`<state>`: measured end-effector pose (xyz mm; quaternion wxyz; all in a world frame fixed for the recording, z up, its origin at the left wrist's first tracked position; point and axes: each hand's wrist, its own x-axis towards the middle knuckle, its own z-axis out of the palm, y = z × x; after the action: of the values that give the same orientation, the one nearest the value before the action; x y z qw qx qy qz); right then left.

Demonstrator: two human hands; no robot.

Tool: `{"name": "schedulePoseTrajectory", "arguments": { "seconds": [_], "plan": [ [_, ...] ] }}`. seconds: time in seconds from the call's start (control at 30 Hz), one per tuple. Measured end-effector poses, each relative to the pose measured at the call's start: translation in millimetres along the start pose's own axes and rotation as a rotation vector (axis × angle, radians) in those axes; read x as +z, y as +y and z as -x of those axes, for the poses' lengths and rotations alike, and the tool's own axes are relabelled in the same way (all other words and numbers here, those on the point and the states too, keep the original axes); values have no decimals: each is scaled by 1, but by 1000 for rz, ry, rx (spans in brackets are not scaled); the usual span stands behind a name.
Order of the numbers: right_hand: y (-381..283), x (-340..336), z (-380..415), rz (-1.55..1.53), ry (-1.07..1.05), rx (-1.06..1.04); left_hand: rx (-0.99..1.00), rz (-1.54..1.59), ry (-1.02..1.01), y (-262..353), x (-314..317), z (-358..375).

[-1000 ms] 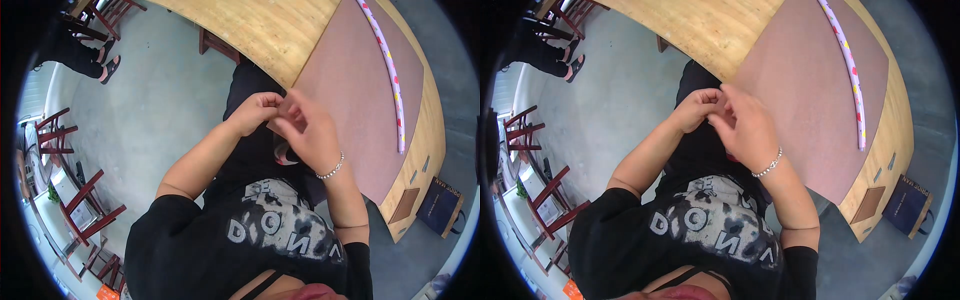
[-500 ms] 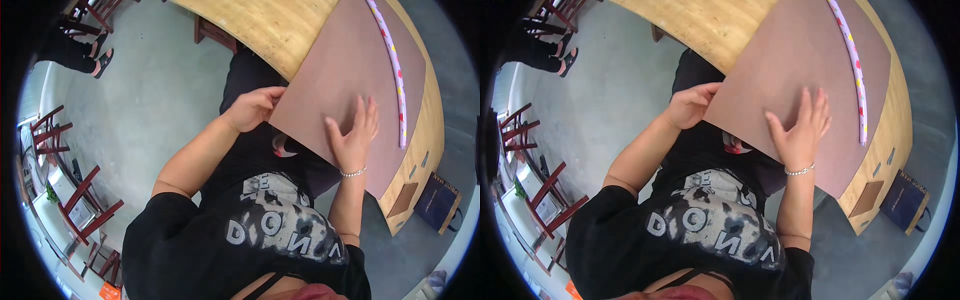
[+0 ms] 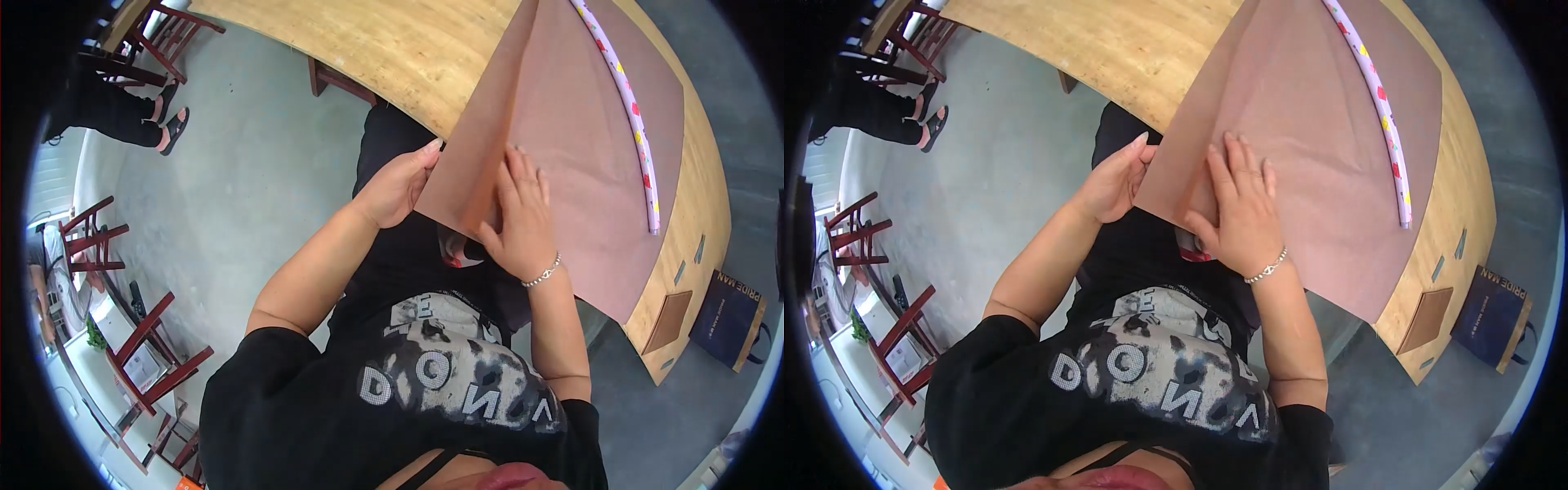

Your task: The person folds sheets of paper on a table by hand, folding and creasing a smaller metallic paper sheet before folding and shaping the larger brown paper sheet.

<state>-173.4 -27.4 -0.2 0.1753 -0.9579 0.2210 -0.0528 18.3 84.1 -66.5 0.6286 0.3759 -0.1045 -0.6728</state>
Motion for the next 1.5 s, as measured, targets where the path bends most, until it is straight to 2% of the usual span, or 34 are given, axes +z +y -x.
{"name": "schedulePoseTrajectory", "arguments": {
  "seconds": [0.23, 0.3, 0.33, 0.37, 0.4, 0.47, 0.6, 0.67, 0.7, 0.77, 0.9, 0.97, 1.03, 1.13, 1.2, 1.3, 1.33, 1.4, 1.43, 1.5],
  "plan": [
    [-3, -2, -11, -20, -11, -192, 8, 62, -82, 6, -6, -1],
    [7, -6, -16, -41, -23, -222, 47, 8, -3, 13, 6, 3],
    [17, -8, -21, -62, 72, -208, 49, 7, -9, 10, 3, 1],
    [29, -12, -26, -80, 168, -190, 38, -130, 23, 4, -4, -4],
    [43, -20, -32, -71, 221, -77, 29, -266, 53, -1, -8, -7],
    [78, -39, -52, -82, 330, 139, 13, -245, 77, -4, -9, -7],
    [177, -43, -78, 134, 334, 299, 68, -211, -72, 0, -14, 2],
    [186, -45, -87, 191, 257, 383, 55, -115, -109, 2, -13, 3],
    [188, -41, -91, 155, 259, 312, 62, -116, -113, 4, -12, 2],
    [168, -30, -96, 81, 251, 154, 43, -19, -128, 5, -10, 2],
    [95, -18, -84, -79, 51, -130, -28, 46, -94, 11, -5, 1],
    [56, -14, -67, -106, -3, -175, -24, -17, -84, 11, -2, 0],
    [27, -13, -52, -143, -110, -346, -25, -81, -78, 11, -4, -2],
    [8, -4, -29, -258, -141, -368, -19, -95, -125, 9, -11, -6],
    [0, -3, -20, -278, -124, -344, -22, -69, -130, 10, -7, -6],
    [-5, 0, -13, -237, 62, -300, 19, -113, -113, 8, -7, -8],
    [-3, 3, -12, -244, 57, -305, 19, -110, -103, 11, -4, -5],
    [3, 9, -10, -370, 155, -207, -32, -148, -94, 30, 14, 5],
    [-1, 8, -9, -430, 277, -119, -38, -238, -38, 38, 20, 9],
    [-2, -7, -5, -555, 148, 220, 118, -489, 109, 45, 19, 5]
  ]
}}
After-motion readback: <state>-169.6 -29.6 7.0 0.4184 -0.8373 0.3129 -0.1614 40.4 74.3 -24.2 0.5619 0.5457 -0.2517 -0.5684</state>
